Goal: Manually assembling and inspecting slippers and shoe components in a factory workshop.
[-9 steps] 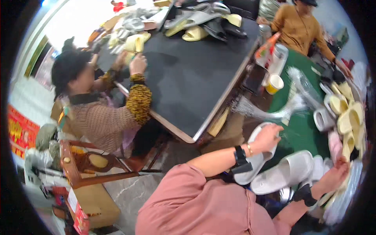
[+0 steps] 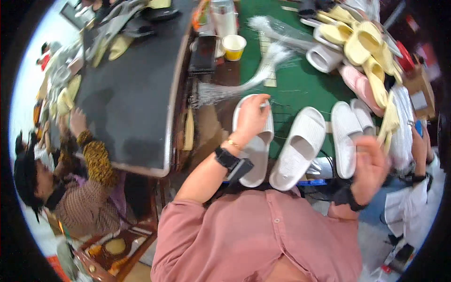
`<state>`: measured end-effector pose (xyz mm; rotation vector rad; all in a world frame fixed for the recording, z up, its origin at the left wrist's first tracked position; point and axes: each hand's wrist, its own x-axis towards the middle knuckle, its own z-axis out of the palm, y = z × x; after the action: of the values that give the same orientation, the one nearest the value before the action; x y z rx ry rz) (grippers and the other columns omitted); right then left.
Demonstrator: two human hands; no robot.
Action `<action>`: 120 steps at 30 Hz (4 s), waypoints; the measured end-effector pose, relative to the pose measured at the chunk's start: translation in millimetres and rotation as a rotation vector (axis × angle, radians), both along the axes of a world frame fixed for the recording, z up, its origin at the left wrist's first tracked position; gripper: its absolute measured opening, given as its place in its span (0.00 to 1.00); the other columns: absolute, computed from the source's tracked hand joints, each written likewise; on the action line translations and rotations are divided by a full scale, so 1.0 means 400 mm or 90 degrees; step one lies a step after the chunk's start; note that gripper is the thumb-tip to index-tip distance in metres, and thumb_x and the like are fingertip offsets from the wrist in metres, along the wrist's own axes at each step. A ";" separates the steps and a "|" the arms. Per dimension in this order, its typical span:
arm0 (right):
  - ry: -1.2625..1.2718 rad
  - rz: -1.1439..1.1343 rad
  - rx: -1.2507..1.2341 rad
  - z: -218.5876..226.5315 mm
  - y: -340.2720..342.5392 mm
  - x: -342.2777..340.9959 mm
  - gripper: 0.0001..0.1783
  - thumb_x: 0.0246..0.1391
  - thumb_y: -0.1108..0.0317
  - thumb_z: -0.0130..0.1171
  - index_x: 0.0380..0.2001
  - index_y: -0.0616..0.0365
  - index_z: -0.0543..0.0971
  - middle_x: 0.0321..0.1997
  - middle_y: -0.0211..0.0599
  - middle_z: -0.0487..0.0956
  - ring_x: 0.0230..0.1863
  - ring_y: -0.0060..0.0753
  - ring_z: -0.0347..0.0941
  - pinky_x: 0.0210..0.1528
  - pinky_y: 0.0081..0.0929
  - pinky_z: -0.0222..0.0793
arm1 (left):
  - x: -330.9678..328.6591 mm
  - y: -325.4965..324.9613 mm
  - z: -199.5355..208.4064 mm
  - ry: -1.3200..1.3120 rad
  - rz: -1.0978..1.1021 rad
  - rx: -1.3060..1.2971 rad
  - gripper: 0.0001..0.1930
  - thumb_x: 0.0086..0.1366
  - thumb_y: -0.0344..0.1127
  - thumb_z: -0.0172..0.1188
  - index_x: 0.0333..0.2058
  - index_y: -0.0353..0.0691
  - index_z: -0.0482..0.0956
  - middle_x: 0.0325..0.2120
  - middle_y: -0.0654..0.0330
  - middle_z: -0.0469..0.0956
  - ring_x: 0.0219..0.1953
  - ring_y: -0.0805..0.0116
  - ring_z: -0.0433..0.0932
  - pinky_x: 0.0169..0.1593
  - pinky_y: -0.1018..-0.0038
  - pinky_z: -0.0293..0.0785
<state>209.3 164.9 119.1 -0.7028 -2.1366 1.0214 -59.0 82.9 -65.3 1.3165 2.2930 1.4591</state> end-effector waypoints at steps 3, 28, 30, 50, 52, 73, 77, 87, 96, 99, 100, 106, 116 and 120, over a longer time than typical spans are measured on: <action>-0.447 0.255 -0.090 -0.101 -0.046 -0.111 0.17 0.48 0.55 0.66 0.33 0.57 0.79 0.20 0.44 0.77 0.20 0.38 0.75 0.23 0.31 0.67 | 0.001 0.001 0.013 -0.036 -0.013 0.007 0.14 0.58 0.30 0.60 0.44 0.36 0.78 0.34 0.52 0.79 0.39 0.58 0.79 0.44 0.68 0.74; -0.386 -0.045 0.007 -0.339 -0.046 -0.124 0.37 0.42 0.37 0.64 0.30 0.67 0.74 0.24 0.53 0.79 0.27 0.54 0.79 0.30 0.45 0.74 | -0.096 0.043 0.071 0.097 -0.103 -0.147 0.14 0.55 0.29 0.62 0.42 0.38 0.80 0.36 0.51 0.77 0.33 0.55 0.79 0.39 0.65 0.75; -0.366 -0.047 0.028 -0.339 -0.047 -0.133 0.38 0.42 0.37 0.65 0.34 0.68 0.72 0.24 0.54 0.79 0.27 0.55 0.79 0.29 0.43 0.74 | -0.096 0.082 0.067 0.242 -0.147 -0.205 0.15 0.55 0.31 0.63 0.43 0.38 0.80 0.38 0.50 0.76 0.39 0.51 0.78 0.44 0.62 0.74; -0.310 -0.001 0.140 -0.346 -0.085 -0.200 0.45 0.42 0.47 0.67 0.56 0.68 0.66 0.41 0.63 0.79 0.44 0.65 0.75 0.49 0.48 0.70 | -0.112 0.196 -0.091 0.506 0.043 0.066 0.12 0.60 0.38 0.57 0.42 0.47 0.81 0.40 0.55 0.80 0.44 0.54 0.79 0.46 0.62 0.75; -0.378 -0.030 0.099 -0.345 -0.088 -0.208 0.41 0.41 0.45 0.68 0.49 0.68 0.69 0.39 0.66 0.78 0.43 0.67 0.75 0.46 0.49 0.71 | -0.117 0.184 -0.093 0.545 0.065 0.146 0.12 0.60 0.38 0.57 0.42 0.47 0.81 0.40 0.56 0.80 0.44 0.55 0.79 0.46 0.63 0.75; -0.309 -0.078 0.061 -0.385 -0.066 -0.198 0.13 0.45 0.63 0.58 0.30 0.61 0.74 0.24 0.52 0.78 0.29 0.60 0.75 0.32 0.50 0.70 | -0.201 -0.107 0.102 0.147 -0.167 -0.274 0.12 0.56 0.40 0.60 0.35 0.39 0.82 0.30 0.47 0.80 0.35 0.46 0.79 0.40 0.57 0.75; -0.291 -0.084 0.031 -0.342 -0.053 -0.185 0.11 0.43 0.66 0.59 0.26 0.62 0.72 0.22 0.53 0.76 0.28 0.61 0.74 0.30 0.50 0.67 | -0.202 -0.113 0.123 0.132 -0.181 -0.311 0.11 0.56 0.38 0.61 0.35 0.39 0.82 0.31 0.47 0.80 0.36 0.47 0.79 0.41 0.58 0.75; -0.076 -0.101 0.015 -0.263 0.004 -0.129 0.08 0.47 0.74 0.62 0.30 0.66 0.75 0.27 0.54 0.79 0.27 0.46 0.78 0.31 0.32 0.71 | -0.179 -0.109 0.083 0.224 -0.189 -0.260 0.13 0.57 0.36 0.62 0.40 0.38 0.78 0.36 0.49 0.77 0.39 0.47 0.77 0.43 0.57 0.74; -0.086 -0.189 0.063 -0.243 0.044 -0.081 0.10 0.42 0.75 0.60 0.31 0.63 0.75 0.24 0.52 0.77 0.26 0.54 0.76 0.28 0.37 0.69 | -0.113 -0.013 0.052 0.346 -0.178 -0.268 0.11 0.57 0.38 0.62 0.37 0.41 0.77 0.31 0.51 0.78 0.35 0.48 0.79 0.38 0.57 0.76; -0.156 -0.188 0.141 -0.191 0.044 -0.083 0.12 0.41 0.74 0.61 0.33 0.60 0.75 0.23 0.50 0.77 0.26 0.52 0.76 0.28 0.41 0.69 | -0.109 0.043 0.026 0.364 -0.135 -0.294 0.13 0.56 0.42 0.65 0.30 0.39 0.74 0.29 0.51 0.78 0.34 0.50 0.80 0.35 0.60 0.78; -0.181 -0.188 0.144 -0.176 0.050 -0.075 0.11 0.41 0.73 0.61 0.32 0.59 0.75 0.23 0.49 0.78 0.27 0.53 0.76 0.29 0.42 0.69 | -0.103 0.064 0.019 0.373 -0.142 -0.286 0.13 0.56 0.42 0.65 0.30 0.39 0.74 0.29 0.51 0.78 0.34 0.50 0.80 0.35 0.60 0.78; -0.266 -0.205 0.220 -0.187 0.127 -0.035 0.10 0.43 0.70 0.61 0.32 0.59 0.75 0.23 0.51 0.78 0.28 0.55 0.76 0.29 0.46 0.69 | -0.127 0.102 -0.040 0.391 -0.150 -0.304 0.11 0.62 0.41 0.57 0.28 0.40 0.74 0.26 0.49 0.78 0.29 0.46 0.79 0.32 0.55 0.76; -0.415 -0.248 0.202 -0.295 0.227 0.017 0.20 0.49 0.69 0.59 0.47 0.59 0.72 0.35 0.61 0.78 0.40 0.64 0.75 0.41 0.50 0.69 | -0.123 0.091 0.011 0.320 -0.068 -0.280 0.07 0.60 0.36 0.57 0.29 0.38 0.76 0.27 0.49 0.80 0.31 0.51 0.82 0.32 0.61 0.78; -0.479 -0.261 0.135 -0.230 0.182 -0.017 0.25 0.48 0.64 0.61 0.50 0.58 0.71 0.36 0.61 0.78 0.42 0.65 0.74 0.43 0.51 0.68 | -0.137 -0.012 0.091 0.305 -0.042 -0.239 0.09 0.58 0.38 0.60 0.29 0.39 0.74 0.25 0.50 0.79 0.30 0.49 0.80 0.33 0.59 0.76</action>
<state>202.4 237.8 27.2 -1.5125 -2.4912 0.3129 -113.8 78.2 -28.7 1.7307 2.5911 0.6879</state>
